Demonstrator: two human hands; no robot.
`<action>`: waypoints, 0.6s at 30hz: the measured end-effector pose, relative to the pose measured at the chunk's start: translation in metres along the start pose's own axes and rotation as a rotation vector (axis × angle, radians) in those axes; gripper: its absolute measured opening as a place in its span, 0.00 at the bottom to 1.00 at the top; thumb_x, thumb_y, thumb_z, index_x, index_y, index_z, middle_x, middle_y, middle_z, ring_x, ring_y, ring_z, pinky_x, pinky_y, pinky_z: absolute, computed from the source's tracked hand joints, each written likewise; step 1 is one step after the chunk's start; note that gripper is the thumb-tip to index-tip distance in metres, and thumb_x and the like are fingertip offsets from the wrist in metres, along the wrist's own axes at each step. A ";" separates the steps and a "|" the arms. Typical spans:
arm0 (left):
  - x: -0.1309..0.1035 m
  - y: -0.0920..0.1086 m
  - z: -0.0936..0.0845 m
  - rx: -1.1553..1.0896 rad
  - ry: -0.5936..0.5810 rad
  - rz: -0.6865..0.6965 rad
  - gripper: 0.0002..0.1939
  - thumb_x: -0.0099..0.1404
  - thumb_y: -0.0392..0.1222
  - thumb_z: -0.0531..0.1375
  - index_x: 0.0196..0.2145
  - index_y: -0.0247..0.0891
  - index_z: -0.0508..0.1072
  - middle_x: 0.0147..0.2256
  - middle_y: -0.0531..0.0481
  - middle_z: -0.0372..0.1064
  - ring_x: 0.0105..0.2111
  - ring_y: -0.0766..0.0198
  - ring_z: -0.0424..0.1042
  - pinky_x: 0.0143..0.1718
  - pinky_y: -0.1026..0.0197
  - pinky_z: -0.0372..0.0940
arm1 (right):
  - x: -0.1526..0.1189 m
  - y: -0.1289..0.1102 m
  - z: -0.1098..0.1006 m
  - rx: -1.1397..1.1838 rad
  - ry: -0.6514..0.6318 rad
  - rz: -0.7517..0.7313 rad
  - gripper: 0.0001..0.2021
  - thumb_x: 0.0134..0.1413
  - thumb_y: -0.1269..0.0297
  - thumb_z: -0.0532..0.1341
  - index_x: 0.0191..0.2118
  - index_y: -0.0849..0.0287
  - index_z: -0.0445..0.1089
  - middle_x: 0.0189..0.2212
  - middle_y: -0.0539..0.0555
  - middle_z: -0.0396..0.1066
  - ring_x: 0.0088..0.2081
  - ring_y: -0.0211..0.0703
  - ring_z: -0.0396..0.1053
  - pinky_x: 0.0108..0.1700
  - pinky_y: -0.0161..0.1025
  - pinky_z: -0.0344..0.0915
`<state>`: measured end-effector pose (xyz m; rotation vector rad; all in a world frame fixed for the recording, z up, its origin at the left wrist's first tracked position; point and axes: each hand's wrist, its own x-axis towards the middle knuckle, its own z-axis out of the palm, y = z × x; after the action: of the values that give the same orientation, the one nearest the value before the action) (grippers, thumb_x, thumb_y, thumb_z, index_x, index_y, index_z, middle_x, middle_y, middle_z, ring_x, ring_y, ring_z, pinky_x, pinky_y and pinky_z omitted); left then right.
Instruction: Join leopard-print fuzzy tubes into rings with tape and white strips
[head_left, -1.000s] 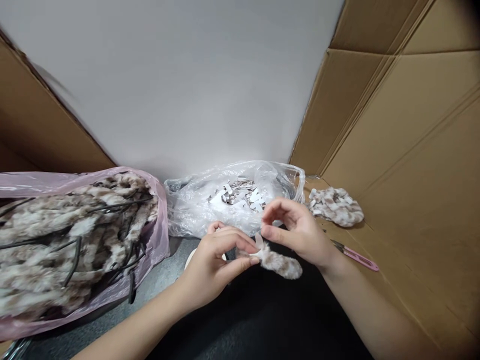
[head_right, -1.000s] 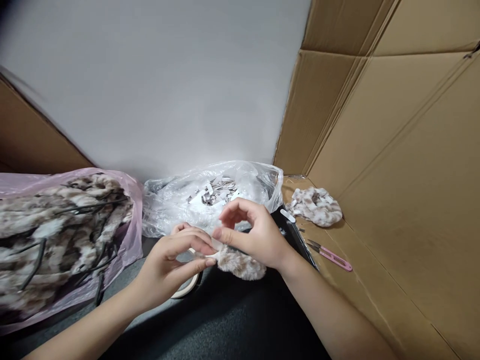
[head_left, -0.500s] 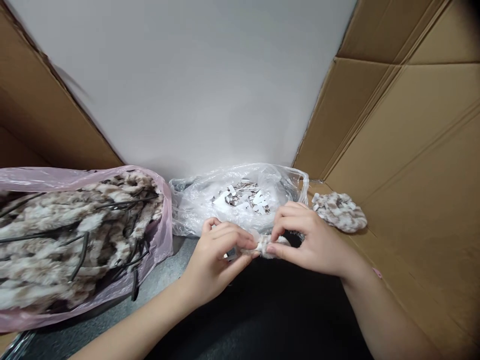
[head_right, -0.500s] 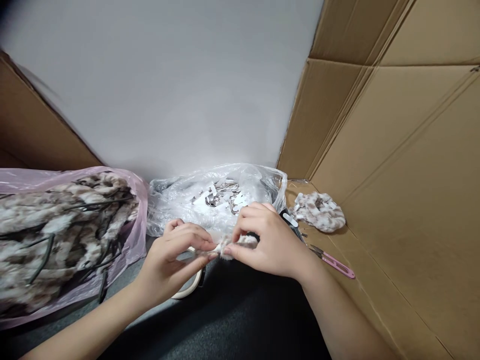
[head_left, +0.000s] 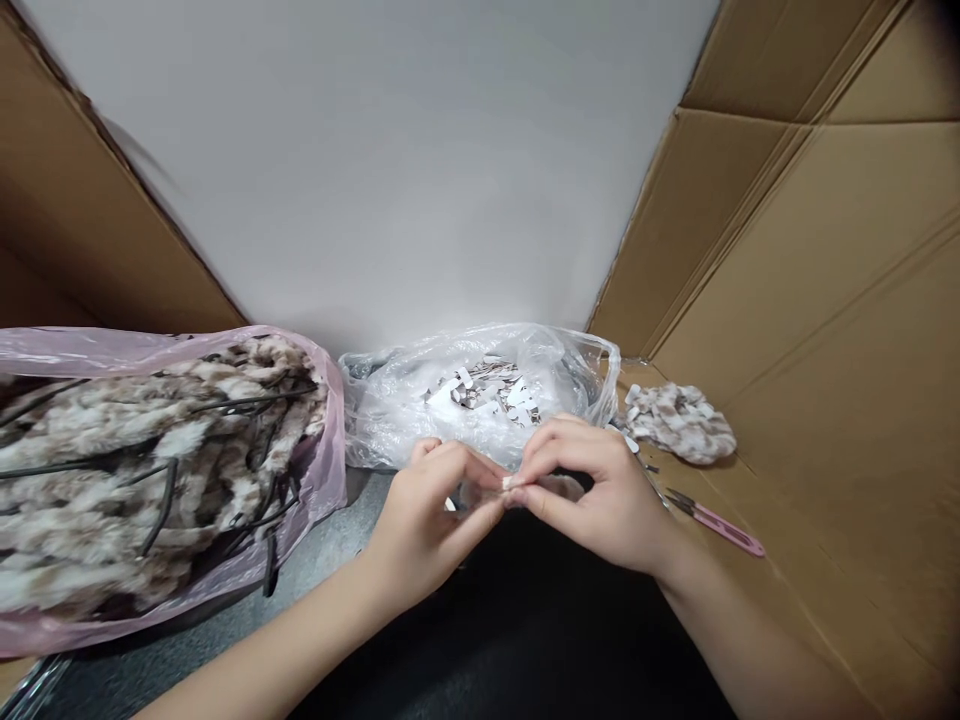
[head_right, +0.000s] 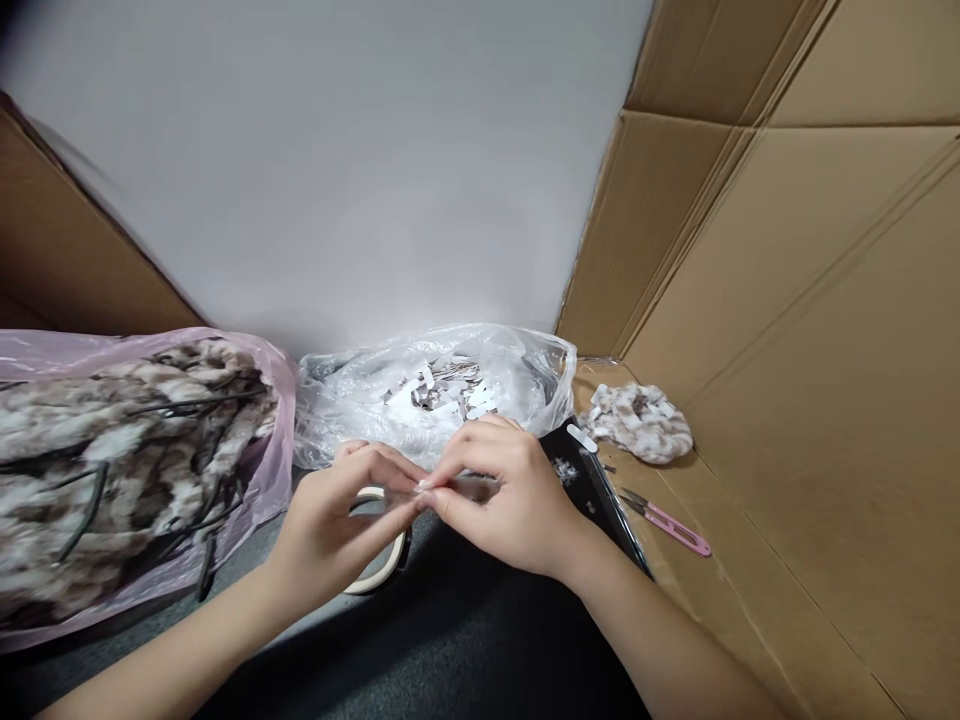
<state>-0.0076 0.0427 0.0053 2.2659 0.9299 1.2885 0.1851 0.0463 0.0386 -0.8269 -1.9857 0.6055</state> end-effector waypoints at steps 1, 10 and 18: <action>-0.001 0.000 -0.001 -0.039 0.009 -0.059 0.07 0.63 0.34 0.62 0.31 0.39 0.65 0.30 0.54 0.74 0.30 0.66 0.73 0.35 0.60 0.60 | 0.000 -0.001 0.001 -0.048 0.019 -0.049 0.06 0.50 0.74 0.65 0.27 0.56 0.73 0.25 0.50 0.73 0.30 0.40 0.68 0.37 0.41 0.63; 0.007 0.010 -0.004 0.156 -0.342 -0.163 0.16 0.71 0.39 0.48 0.27 0.38 0.67 0.24 0.54 0.65 0.29 0.63 0.65 0.35 0.58 0.59 | -0.002 0.003 0.001 -0.253 0.035 -0.219 0.08 0.51 0.76 0.63 0.29 0.55 0.74 0.26 0.49 0.73 0.30 0.39 0.67 0.39 0.42 0.58; 0.003 0.007 -0.012 -0.074 -0.406 -0.263 0.17 0.73 0.40 0.44 0.32 0.39 0.68 0.29 0.53 0.69 0.30 0.65 0.68 0.34 0.63 0.66 | -0.001 0.002 -0.002 -0.323 -0.028 -0.299 0.08 0.54 0.75 0.62 0.28 0.56 0.74 0.27 0.49 0.74 0.31 0.38 0.66 0.39 0.42 0.56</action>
<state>-0.0140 0.0396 0.0179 2.1456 0.9668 0.7043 0.1877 0.0475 0.0379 -0.6908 -2.2116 0.1247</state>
